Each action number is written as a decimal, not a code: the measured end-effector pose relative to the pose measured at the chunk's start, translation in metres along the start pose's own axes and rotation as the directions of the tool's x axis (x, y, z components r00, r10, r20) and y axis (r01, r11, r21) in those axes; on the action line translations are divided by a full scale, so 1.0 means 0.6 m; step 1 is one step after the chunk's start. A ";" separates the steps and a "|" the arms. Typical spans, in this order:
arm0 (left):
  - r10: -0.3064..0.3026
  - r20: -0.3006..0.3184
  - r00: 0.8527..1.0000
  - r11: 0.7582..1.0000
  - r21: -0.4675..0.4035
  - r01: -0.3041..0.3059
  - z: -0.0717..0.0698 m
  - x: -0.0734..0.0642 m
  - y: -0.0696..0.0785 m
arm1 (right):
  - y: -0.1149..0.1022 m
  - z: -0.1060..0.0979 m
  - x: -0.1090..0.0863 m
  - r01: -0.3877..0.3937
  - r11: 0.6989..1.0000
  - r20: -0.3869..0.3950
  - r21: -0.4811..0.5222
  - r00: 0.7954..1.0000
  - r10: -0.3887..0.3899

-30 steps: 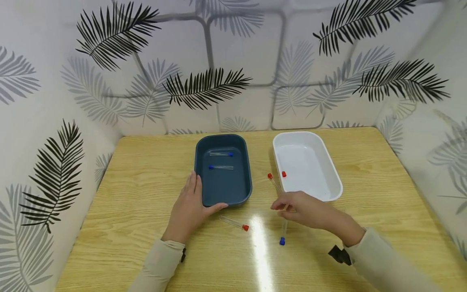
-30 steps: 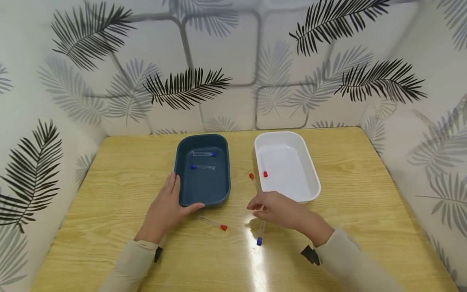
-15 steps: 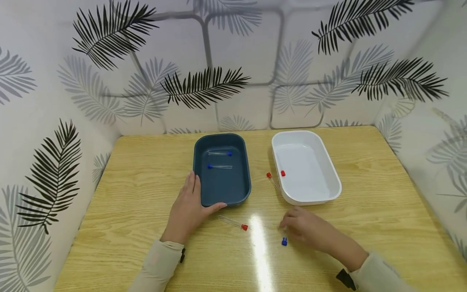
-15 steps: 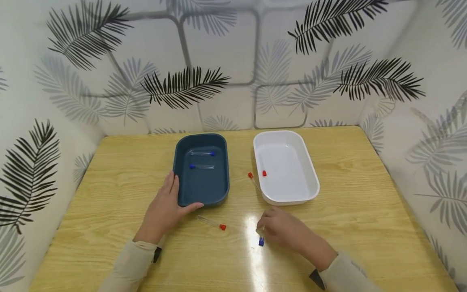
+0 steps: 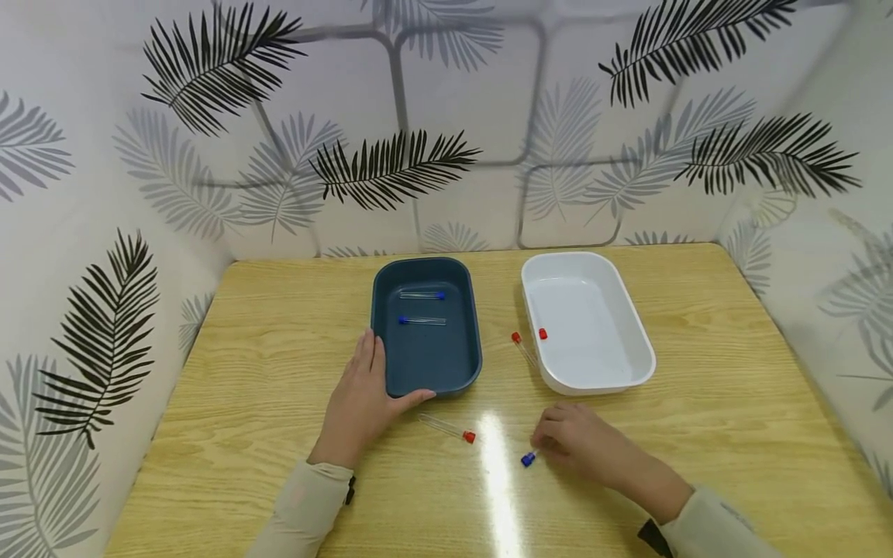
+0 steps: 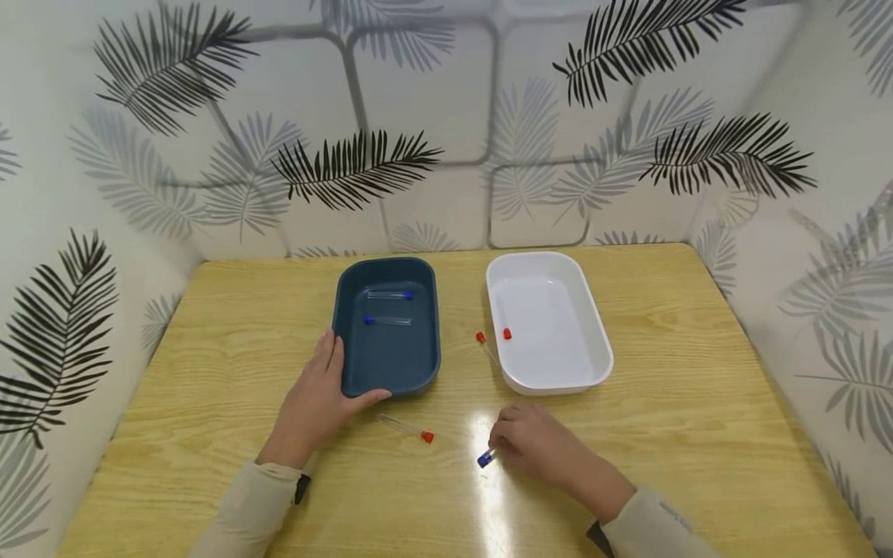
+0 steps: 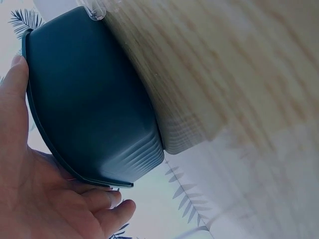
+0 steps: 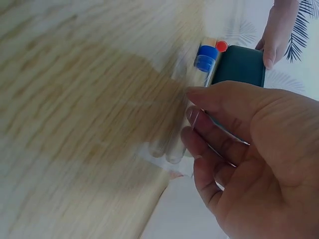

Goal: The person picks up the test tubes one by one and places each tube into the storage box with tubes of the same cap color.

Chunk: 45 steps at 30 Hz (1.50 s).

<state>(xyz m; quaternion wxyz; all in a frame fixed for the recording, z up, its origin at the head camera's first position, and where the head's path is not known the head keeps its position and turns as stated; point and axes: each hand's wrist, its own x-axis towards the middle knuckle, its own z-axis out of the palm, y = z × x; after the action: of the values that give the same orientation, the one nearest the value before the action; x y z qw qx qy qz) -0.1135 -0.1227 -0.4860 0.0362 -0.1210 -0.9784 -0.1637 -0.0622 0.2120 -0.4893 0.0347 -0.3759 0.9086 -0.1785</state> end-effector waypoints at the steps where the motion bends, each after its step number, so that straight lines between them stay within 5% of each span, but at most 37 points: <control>1: 0.000 -0.002 1.000 1.000 0.001 0.000 0.000 0.000 0.000 | -0.002 -0.001 0.001 -0.014 1.000 0.007 0.000 1.000 0.014; 18: -0.001 -0.006 1.000 1.000 -0.015 0.001 0.000 -0.006 -0.002 | -0.009 0.016 0.009 -0.076 0.996 -0.016 0.045 0.997 0.076; 31: 0.002 -0.019 1.000 1.000 -0.011 -0.002 0.007 -0.006 -0.005 | -0.013 0.011 0.022 -0.196 0.975 0.099 0.107 0.978 0.185; 45: 0.012 -0.017 1.000 1.000 -0.013 -0.012 0.002 -0.004 -0.003 | 0.002 0.004 0.024 -0.296 0.879 0.179 0.373 0.953 0.245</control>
<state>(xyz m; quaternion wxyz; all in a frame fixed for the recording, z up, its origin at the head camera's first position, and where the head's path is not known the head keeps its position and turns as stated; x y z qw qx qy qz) -0.1119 -0.1246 -0.4883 0.0446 -0.1256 -0.9762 -0.1709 -0.0731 0.2018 -0.4908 0.1921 -0.2408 0.8932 -0.3275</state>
